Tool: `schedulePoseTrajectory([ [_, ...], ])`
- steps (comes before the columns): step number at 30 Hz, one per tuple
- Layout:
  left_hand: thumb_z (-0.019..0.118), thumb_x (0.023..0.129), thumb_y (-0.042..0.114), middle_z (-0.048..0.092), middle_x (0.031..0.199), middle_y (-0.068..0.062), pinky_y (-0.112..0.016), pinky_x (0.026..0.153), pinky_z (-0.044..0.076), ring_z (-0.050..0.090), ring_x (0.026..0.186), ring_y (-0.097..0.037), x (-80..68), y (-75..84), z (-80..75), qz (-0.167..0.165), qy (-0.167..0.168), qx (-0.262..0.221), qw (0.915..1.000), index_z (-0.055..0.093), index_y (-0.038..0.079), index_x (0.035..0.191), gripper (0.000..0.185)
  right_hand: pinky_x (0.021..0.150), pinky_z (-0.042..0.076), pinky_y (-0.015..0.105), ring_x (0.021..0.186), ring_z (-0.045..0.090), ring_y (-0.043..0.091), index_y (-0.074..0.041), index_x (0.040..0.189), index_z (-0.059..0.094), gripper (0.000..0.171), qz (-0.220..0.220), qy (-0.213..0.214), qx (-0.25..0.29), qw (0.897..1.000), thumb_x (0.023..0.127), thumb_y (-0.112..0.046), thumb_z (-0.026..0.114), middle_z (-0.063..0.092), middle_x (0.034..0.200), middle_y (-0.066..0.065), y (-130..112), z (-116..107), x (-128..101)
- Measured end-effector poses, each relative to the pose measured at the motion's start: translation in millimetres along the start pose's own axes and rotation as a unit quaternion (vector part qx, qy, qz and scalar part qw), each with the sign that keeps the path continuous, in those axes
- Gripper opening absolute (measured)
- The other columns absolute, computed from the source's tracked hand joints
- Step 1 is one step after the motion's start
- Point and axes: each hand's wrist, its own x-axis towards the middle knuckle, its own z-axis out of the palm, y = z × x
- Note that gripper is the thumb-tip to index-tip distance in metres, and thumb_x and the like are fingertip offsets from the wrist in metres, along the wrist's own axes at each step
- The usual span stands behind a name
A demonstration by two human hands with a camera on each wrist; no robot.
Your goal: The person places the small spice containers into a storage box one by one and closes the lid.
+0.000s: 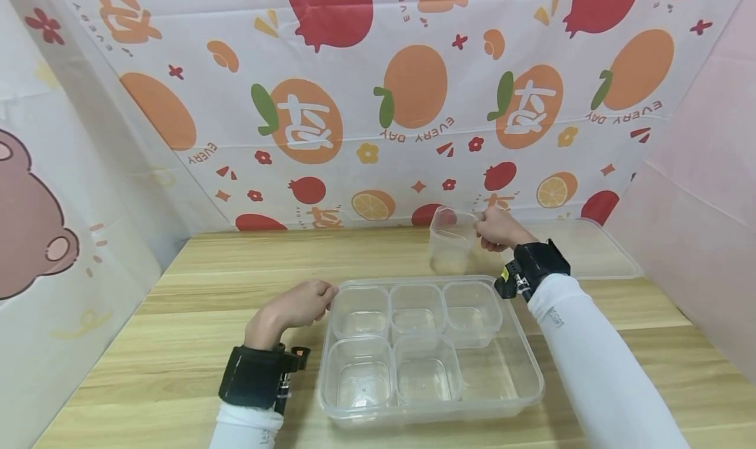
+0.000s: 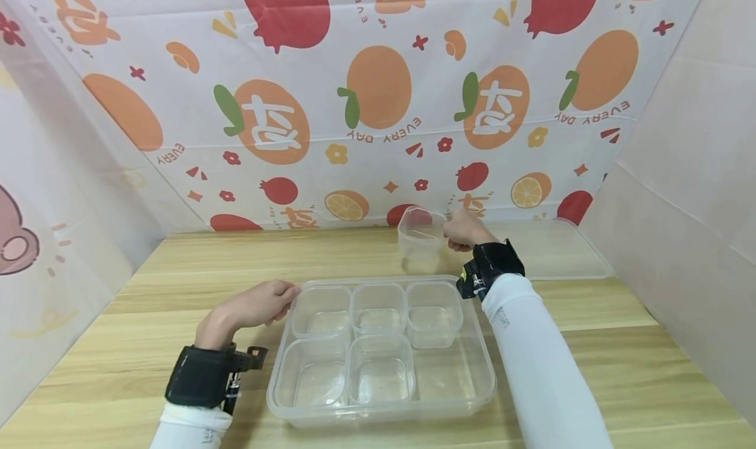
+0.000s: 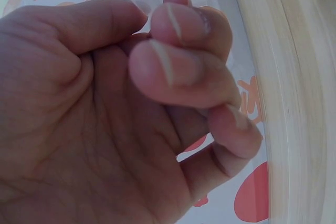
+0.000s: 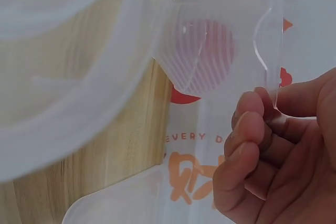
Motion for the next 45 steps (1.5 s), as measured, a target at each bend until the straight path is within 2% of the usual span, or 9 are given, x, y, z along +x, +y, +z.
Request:
schedulePoseTrajectory([
  [5, 0.035, 0.110, 0.016, 0.044, 0.063, -0.001, -0.032, 0.057, 0.035, 0.039, 0.056, -0.016, -0.4, -0.4, 0.2, -0.001, 0.000, 0.002, 1.0000, 0.063, 0.002, 0.098, 0.033, 0.045, 0.041, 0.023, 0.046, 0.047, 0.011, 0.005, 0.080, 0.061, 0.033, -0.008, 0.020, 0.000, 1.000, 0.104, -0.008, 0.043, 0.051, 0.055, 0.002, 1, -1, 0],
  [9, 0.035, 0.110, 0.016, 0.044, 0.064, -0.002, -0.032, 0.057, 0.035, 0.040, 0.056, -0.016, -0.8, -0.7, 0.7, -0.003, 0.001, 0.001, 1.0000, 0.063, 0.003, 0.098, 0.033, 0.045, 0.040, 0.023, 0.045, 0.047, 0.011, 0.004, 0.075, 0.061, 0.035, -0.013, 0.033, 0.020, 0.999, 0.103, -0.008, 0.044, 0.050, 0.053, 0.002, 1, -1, -1],
  [16, 0.035, 0.110, 0.016, 0.044, 0.065, -0.002, -0.032, 0.058, 0.035, 0.040, 0.057, -0.016, -1.3, 0.1, 1.6, -0.008, -0.001, -0.006, 0.9999, 0.064, 0.003, 0.101, 0.033, 0.047, 0.040, 0.024, 0.048, 0.046, 0.012, 0.004, 0.077, 0.060, 0.036, -0.005, 0.032, 0.063, 0.997, 0.106, -0.011, 0.043, 0.050, 0.057, 0.003, 4, -4, -5],
  [27, 0.035, 0.110, 0.016, 0.045, 0.065, -0.002, -0.032, 0.057, 0.035, 0.040, 0.057, -0.016, 0.0, 0.4, 0.2, -0.004, 0.001, 0.004, 1.0000, 0.063, 0.002, 0.099, 0.033, 0.049, 0.042, 0.023, 0.051, 0.047, 0.013, 0.001, 0.070, 0.058, 0.041, -0.029, 0.063, 0.070, 0.995, 0.106, -0.014, 0.045, 0.049, 0.057, 0.002, -3, -11, -13],
  [37, 0.035, 0.111, 0.016, 0.044, 0.065, -0.002, -0.032, 0.058, 0.035, 0.040, 0.057, -0.016, -1.1, -0.6, 1.4, -0.005, 0.002, -0.001, 1.0000, 0.061, 0.004, 0.097, 0.032, 0.050, 0.042, 0.024, 0.052, 0.047, 0.016, 0.009, 0.076, 0.058, 0.040, -0.043, 0.063, 0.078, 0.994, 0.106, -0.015, 0.045, 0.049, 0.059, 0.003, -9, -16, -21],
  [45, 0.035, 0.110, 0.016, 0.044, 0.064, -0.002, -0.032, 0.058, 0.036, 0.040, 0.057, -0.016, -0.5, 0.0, 1.2, -0.005, 0.000, 0.002, 1.0000, 0.061, 0.003, 0.098, 0.031, 0.050, 0.041, 0.023, 0.051, 0.047, 0.016, 0.006, 0.074, 0.058, 0.039, -0.048, 0.058, 0.093, 0.993, 0.105, -0.014, 0.046, 0.049, 0.059, 0.004, -13, -20, -28],
])
